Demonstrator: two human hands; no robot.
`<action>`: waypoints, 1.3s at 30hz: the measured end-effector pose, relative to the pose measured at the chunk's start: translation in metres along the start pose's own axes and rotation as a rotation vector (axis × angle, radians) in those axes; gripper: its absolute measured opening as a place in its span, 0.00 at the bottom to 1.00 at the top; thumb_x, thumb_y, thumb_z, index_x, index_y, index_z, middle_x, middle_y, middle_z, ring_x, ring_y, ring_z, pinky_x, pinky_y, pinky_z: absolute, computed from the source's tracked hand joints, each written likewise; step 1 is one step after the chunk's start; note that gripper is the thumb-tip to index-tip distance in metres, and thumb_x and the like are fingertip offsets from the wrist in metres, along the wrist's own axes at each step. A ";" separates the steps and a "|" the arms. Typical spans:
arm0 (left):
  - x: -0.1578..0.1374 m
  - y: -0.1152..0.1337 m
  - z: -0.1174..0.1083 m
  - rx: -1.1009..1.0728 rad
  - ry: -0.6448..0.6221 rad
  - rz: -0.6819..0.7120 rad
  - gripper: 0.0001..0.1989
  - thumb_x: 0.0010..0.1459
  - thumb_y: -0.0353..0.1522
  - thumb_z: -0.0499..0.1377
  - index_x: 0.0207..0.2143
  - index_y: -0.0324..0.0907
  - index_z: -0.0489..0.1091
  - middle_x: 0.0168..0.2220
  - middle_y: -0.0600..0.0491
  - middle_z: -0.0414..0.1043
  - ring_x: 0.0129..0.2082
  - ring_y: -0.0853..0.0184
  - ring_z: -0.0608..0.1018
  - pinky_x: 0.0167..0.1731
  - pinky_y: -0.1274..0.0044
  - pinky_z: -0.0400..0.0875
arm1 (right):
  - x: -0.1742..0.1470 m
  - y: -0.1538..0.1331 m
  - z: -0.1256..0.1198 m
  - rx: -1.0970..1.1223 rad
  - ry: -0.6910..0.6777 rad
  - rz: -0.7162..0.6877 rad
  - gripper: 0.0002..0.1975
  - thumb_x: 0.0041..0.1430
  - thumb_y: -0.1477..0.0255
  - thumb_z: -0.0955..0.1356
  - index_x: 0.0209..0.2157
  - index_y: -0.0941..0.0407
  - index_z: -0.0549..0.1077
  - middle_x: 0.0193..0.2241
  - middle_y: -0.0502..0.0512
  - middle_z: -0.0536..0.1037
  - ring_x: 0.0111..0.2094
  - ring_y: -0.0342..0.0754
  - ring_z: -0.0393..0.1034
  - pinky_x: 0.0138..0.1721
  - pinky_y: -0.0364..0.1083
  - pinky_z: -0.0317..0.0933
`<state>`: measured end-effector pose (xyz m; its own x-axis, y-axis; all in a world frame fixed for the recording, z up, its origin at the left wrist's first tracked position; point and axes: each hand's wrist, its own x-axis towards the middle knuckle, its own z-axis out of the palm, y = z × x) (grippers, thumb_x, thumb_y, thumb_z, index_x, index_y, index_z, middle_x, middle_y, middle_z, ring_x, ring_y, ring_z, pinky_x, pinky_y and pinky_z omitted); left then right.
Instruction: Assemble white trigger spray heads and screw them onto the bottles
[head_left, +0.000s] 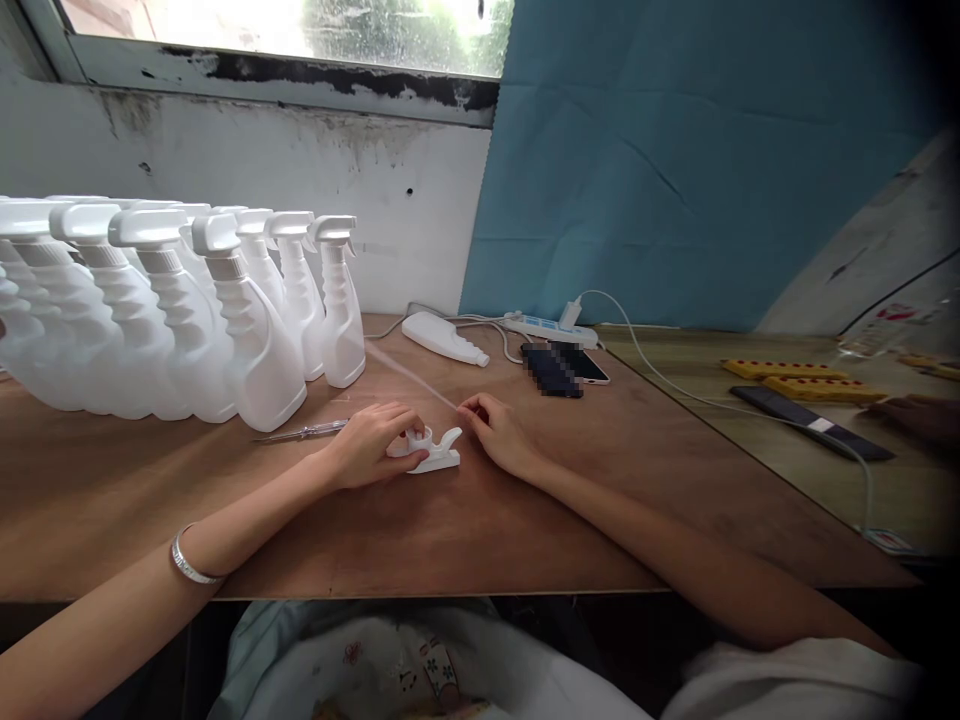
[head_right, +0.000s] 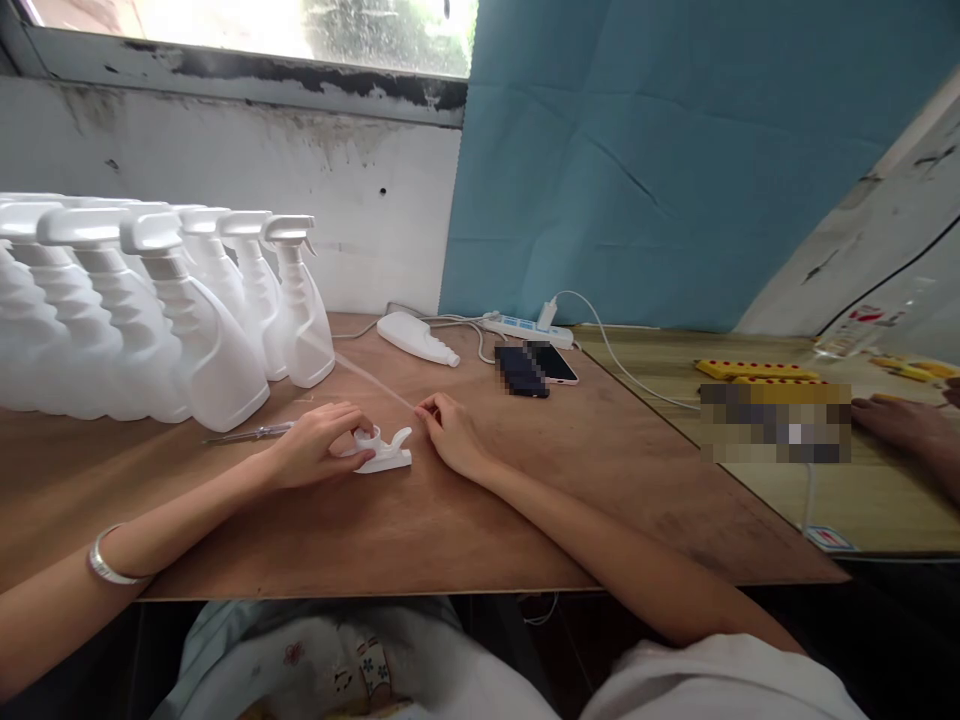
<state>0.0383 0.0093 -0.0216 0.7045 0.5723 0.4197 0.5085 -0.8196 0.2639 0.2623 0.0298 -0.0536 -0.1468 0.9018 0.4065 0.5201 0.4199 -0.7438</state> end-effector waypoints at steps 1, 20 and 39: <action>0.000 0.000 0.000 0.013 0.007 -0.005 0.10 0.55 0.38 0.54 0.35 0.41 0.64 0.34 0.52 0.71 0.35 0.66 0.71 0.36 0.76 0.63 | 0.001 0.001 0.000 0.060 0.006 0.023 0.08 0.55 0.67 0.64 0.27 0.57 0.68 0.22 0.49 0.68 0.25 0.43 0.60 0.28 0.44 0.54; 0.003 0.007 0.009 -0.072 0.072 -0.100 0.09 0.54 0.38 0.55 0.34 0.42 0.65 0.32 0.53 0.69 0.31 0.68 0.71 0.33 0.77 0.63 | -0.023 -0.041 0.005 0.719 -0.030 0.047 0.13 0.49 0.67 0.70 0.35 0.54 0.65 0.26 0.49 0.75 0.28 0.42 0.69 0.32 0.43 0.62; 0.004 0.015 0.017 -0.206 0.042 -0.167 0.18 0.51 0.39 0.59 0.41 0.42 0.59 0.33 0.55 0.68 0.30 0.69 0.71 0.30 0.77 0.65 | -0.028 -0.034 0.013 0.437 0.085 -0.098 0.07 0.51 0.68 0.69 0.33 0.54 0.69 0.27 0.48 0.72 0.28 0.42 0.68 0.30 0.42 0.61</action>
<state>0.0571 -0.0005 -0.0305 0.5959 0.7018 0.3904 0.5014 -0.7049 0.5018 0.2378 -0.0085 -0.0461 -0.0987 0.8518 0.5145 0.1005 0.5230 -0.8464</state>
